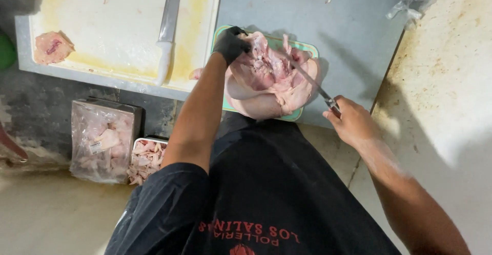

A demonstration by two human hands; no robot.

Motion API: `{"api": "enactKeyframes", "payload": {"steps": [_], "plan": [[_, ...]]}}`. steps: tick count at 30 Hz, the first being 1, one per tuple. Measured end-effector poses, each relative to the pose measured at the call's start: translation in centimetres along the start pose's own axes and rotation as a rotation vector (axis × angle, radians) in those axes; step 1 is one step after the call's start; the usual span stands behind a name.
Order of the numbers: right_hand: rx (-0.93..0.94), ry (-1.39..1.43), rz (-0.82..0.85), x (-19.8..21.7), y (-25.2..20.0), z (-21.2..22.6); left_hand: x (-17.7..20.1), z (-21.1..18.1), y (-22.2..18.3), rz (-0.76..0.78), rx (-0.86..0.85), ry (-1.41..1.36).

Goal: A worker professionally deboning a whole chicken using a knife at a fast pace.

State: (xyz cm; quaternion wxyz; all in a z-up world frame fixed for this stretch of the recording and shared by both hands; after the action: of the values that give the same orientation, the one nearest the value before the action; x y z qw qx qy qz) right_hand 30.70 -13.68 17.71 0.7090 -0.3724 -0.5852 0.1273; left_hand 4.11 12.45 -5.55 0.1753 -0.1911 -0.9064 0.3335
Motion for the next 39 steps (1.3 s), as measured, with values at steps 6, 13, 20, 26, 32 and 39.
{"api": "enactKeyframes", "payload": {"steps": [6, 13, 20, 26, 32, 39], "plan": [[0.090, -0.081, 0.129, 0.8, 0.7, 1.8, 0.2, 2.6, -1.7, -0.049, -0.217, -0.495], [0.077, -0.242, 0.236, 4.2, 2.6, 4.9, 0.9, 2.6, -4.4, -0.201, 0.027, -0.230], [0.235, -0.173, -0.039, 3.6, 4.8, 4.7, -0.3, 2.2, -4.8, -0.129, 0.075, -0.214], [0.238, -0.240, 0.135, 2.2, 3.2, 6.9, -1.7, 5.5, -1.2, -0.097, 0.032, -0.202], [-0.024, -0.181, 0.315, 3.4, 1.1, 11.4, -2.1, 6.2, -0.5, -0.042, 0.005, -0.138], [-0.044, -0.415, 0.279, 4.6, 0.9, 12.0, -1.4, 5.2, -2.6, -0.003, -0.024, -0.275]]}}
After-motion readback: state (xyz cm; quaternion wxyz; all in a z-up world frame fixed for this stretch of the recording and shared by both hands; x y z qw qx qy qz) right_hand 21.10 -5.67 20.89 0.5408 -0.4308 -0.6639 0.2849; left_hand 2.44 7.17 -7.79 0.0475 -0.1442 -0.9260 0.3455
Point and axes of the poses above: each hand's wrist, its own y-axis towards the middle knuckle, its own x-axis out of the back of the hand, z = x × y, the point moved 8 cm from there along y, towards the middle knuckle, and after that the axes turned 11 degrees about -y, right-handed, at the moved point
